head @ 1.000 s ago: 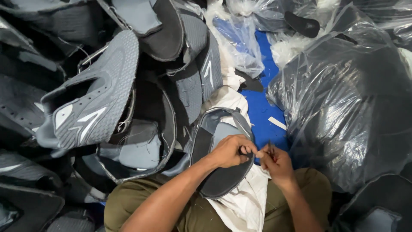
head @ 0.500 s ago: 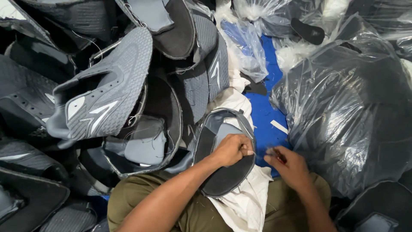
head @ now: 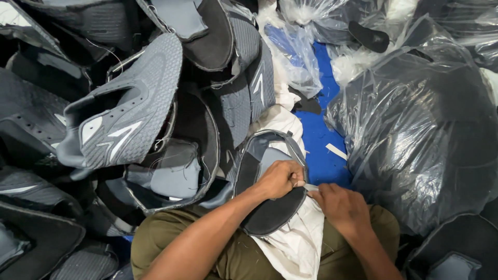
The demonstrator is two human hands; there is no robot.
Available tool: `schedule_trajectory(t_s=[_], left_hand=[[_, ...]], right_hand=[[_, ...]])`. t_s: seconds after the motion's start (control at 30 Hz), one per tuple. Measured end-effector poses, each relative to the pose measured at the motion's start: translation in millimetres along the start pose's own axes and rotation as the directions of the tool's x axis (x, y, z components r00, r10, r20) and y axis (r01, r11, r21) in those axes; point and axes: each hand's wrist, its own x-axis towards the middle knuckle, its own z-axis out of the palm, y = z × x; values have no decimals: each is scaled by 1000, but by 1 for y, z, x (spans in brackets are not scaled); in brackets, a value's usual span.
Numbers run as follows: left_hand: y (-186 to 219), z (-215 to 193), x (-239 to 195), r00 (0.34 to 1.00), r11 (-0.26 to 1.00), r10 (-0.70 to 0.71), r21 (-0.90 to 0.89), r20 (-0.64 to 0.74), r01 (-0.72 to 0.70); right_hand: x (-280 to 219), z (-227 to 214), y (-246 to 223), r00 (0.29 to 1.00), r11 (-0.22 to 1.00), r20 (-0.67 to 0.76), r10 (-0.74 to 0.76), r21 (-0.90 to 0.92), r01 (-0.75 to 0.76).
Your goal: The person trims excess threads and material from grey shoe uppers and components using small scissors.
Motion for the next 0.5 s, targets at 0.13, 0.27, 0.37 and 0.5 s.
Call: schedule_trajectory(t_s=[0.13,0.27,0.37,0.5], left_hand=[[1,-5,4,1000,1000,14,-19,-10,-14],[12,-19,11,994,997,-46,-58,-95,41],[25,-44,19,911,996,-70,-82,-406,39],[36,-77,18,631,997,71,68,-773,-29]], right_hand=[[5,-1,7,998,997,53,-32,-67,35],[4,-9,10,992,962,-30,124,247,-112],[3,5,11,958,852,6,288,454,-259],[19,44,-3,940,791,-124,319,581,-191]])
